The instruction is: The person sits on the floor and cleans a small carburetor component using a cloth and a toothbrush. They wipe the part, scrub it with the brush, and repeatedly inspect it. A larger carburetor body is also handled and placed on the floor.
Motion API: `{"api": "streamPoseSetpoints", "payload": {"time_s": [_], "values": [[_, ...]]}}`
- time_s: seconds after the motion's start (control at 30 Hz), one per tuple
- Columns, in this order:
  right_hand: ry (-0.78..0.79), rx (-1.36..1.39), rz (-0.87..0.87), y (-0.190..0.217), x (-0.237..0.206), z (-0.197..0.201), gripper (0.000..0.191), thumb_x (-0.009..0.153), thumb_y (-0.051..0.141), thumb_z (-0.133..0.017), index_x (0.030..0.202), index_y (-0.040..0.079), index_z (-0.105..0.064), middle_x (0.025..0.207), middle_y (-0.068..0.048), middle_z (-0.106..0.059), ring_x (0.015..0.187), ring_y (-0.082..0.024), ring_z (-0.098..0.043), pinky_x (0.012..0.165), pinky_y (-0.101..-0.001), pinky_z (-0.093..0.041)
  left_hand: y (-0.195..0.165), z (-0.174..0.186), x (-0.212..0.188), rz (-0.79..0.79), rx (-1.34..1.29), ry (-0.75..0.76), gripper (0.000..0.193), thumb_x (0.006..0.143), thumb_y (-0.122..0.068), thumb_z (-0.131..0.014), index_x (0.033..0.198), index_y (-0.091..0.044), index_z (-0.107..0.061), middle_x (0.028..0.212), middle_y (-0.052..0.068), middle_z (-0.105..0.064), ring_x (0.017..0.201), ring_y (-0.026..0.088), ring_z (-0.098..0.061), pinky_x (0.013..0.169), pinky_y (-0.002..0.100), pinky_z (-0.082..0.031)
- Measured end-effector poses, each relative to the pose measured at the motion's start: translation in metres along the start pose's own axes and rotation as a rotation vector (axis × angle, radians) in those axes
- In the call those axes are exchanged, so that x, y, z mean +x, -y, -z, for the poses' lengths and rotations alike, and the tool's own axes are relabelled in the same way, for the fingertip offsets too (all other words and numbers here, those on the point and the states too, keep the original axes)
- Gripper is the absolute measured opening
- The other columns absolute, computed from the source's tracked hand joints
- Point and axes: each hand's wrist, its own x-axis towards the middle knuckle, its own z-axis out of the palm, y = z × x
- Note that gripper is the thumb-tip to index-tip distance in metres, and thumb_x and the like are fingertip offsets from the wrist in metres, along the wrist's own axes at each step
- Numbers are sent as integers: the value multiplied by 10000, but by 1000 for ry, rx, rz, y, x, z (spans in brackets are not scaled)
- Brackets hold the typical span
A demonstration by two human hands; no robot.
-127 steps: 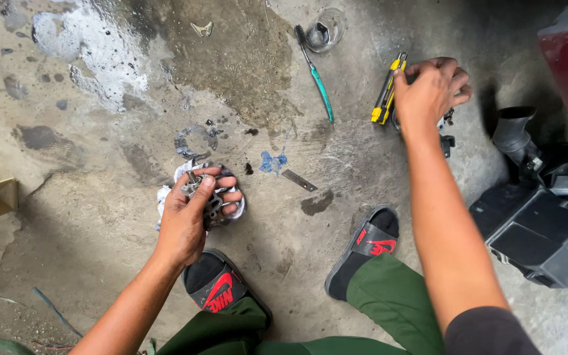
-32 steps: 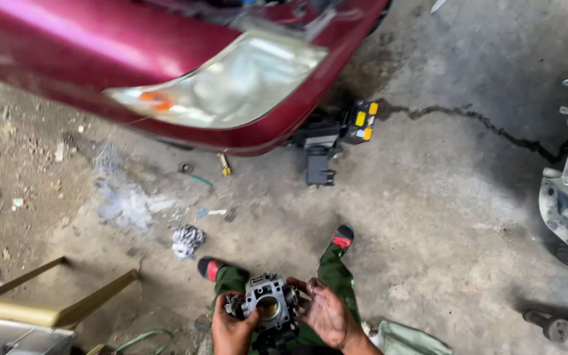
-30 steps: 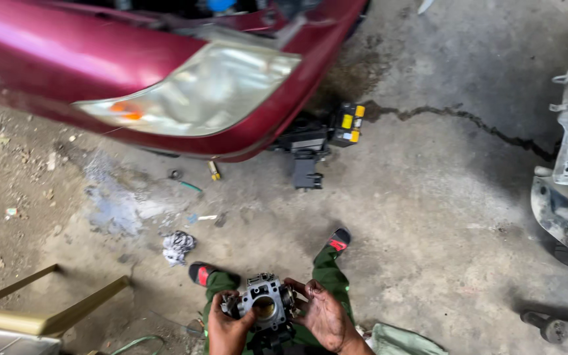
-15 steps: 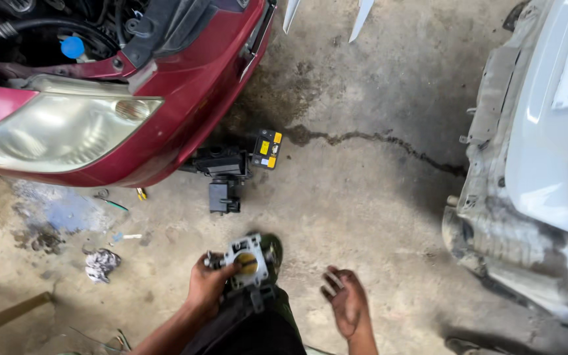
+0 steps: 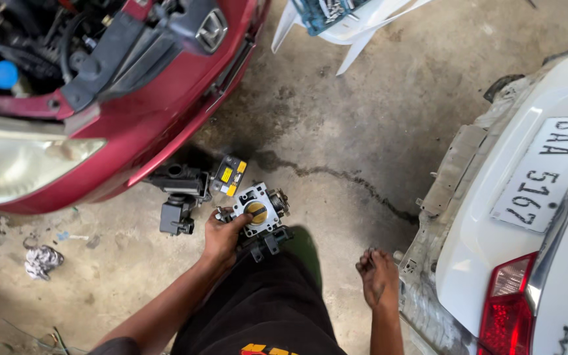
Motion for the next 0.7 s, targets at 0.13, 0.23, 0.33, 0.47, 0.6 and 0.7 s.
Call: {"api": "streamPoseSetpoints", "payload": {"time_s": [0.13, 0.23, 0.33, 0.47, 0.6, 0.7], "values": [[66, -41, -5, 75, 82, -36, 59, 993, 80, -586, 1018, 73, -534, 924, -72, -585, 801, -187, -574, 741, -353, -511, -16, -74, 19, -176, -45, 69, 343, 781, 77, -751, 1073, 15, -583, 951, 137, -731, 810, 232, -734, 733, 371, -632], [110, -181, 52, 132, 157, -70, 67, 977, 62, -590, 1028, 51, -547, 920, -84, -597, 798, -184, -574, 745, -352, -527, -23, -130, 47, -213, -66, 84, 331, 789, 86, -731, 1100, 26, -635, 975, 115, -745, 834, 211, -737, 766, 356, -629], [262, -229, 150, 189, 247, -100, 63, 999, 57, -592, 1039, 29, -553, 963, -74, -607, 847, -161, -578, 758, -332, -525, -29, -197, 91, -229, -101, 35, 330, 795, 89, -729, 1104, 17, -639, 965, 119, -735, 817, 220, -729, 752, 368, -619], [426, -301, 227, 278, 388, -148, 65, 1016, 60, -593, 1061, 21, -569, 979, -85, -625, 866, -159, -586, 775, -314, -520, -36, -302, 156, -235, -152, -57, 321, 804, 77, -731, 1099, 29, -613, 952, 126, -726, 804, 224, -725, 741, 384, -620], [610, -562, 376, 388, 543, -236, 63, 1059, 70, -573, 1076, 9, -570, 962, -77, -647, 864, -138, -589, 800, -290, -506, -45, -419, 225, -237, -169, -249, 368, 785, 65, -731, 1121, 1, -595, 962, 90, -733, 820, 180, -731, 744, 332, -613], [711, -565, 416, 472, 643, -321, 101, 1033, 84, -598, 1108, 18, -585, 993, -56, -668, 865, -110, -592, 830, -273, -506, -51, -488, 268, -233, -113, -407, 406, 780, 65, -766, 1136, -16, -588, 936, 81, -707, 779, 159, -678, 703, 301, -553]]}}
